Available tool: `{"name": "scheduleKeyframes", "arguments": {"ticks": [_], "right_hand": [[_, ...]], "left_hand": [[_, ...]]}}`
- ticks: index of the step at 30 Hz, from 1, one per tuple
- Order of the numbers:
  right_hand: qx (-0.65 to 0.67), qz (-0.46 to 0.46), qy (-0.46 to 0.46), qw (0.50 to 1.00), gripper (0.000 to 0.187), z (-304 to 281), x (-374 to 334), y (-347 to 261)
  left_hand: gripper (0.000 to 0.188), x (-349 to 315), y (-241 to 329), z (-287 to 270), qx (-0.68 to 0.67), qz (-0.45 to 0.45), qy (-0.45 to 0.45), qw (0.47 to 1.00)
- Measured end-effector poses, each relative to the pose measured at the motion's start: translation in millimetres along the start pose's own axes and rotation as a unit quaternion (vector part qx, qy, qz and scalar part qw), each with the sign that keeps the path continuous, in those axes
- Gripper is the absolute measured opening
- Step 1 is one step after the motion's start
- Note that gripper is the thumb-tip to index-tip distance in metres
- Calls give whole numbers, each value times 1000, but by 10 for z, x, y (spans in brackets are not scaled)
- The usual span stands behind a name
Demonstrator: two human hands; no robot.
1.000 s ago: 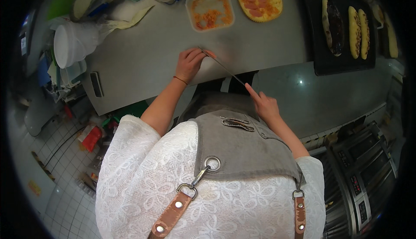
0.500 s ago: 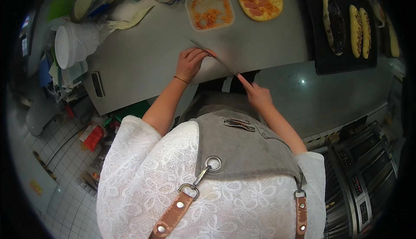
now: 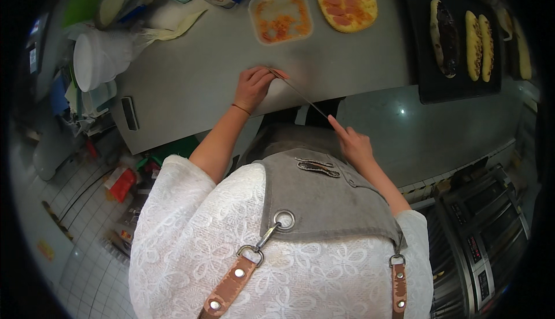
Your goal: The person assembles a small pizza by spreading sauce, placing ham slices, and adding corn and cheese. They use a knife to cut the ham and a piping bag to apply sauce, then retrieve cheese from a refrigerator and sprinkle it over the toppings.
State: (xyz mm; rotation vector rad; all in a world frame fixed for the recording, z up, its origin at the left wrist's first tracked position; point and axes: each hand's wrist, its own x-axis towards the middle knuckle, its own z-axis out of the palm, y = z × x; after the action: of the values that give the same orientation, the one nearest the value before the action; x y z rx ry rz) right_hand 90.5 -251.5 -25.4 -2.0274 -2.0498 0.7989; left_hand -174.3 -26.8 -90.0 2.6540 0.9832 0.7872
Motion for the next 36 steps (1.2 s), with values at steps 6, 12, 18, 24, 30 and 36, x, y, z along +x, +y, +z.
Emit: {"name": "scheduleKeyframes", "arguments": {"ticks": [6,12,18,24,30,36], "right_hand": [[7,-6,-5,1000,74,29,101,-29],[27,-10,-24,999,70,134,518,-131],[26,19,-56,998,69,328,667,-131],[8,47,-43,998,63,150,-345,280],[19,30,-20,999,61,-138,-296,122],[28,7,-6,1000,61,-31,27,-5]], "left_hand": [[31,-65,-29,40,-11,-15,3,1000],[30,-42,-31,14,-10,-12,-6,1000],[30,20,-4,-15,-15,-11,-4,1000],[26,50,-5,-3,-35,-12,-6,999],[24,-69,-117,138,-66,-19,-31,997],[23,24,4,-6,-17,-6,-3,1000]]}}
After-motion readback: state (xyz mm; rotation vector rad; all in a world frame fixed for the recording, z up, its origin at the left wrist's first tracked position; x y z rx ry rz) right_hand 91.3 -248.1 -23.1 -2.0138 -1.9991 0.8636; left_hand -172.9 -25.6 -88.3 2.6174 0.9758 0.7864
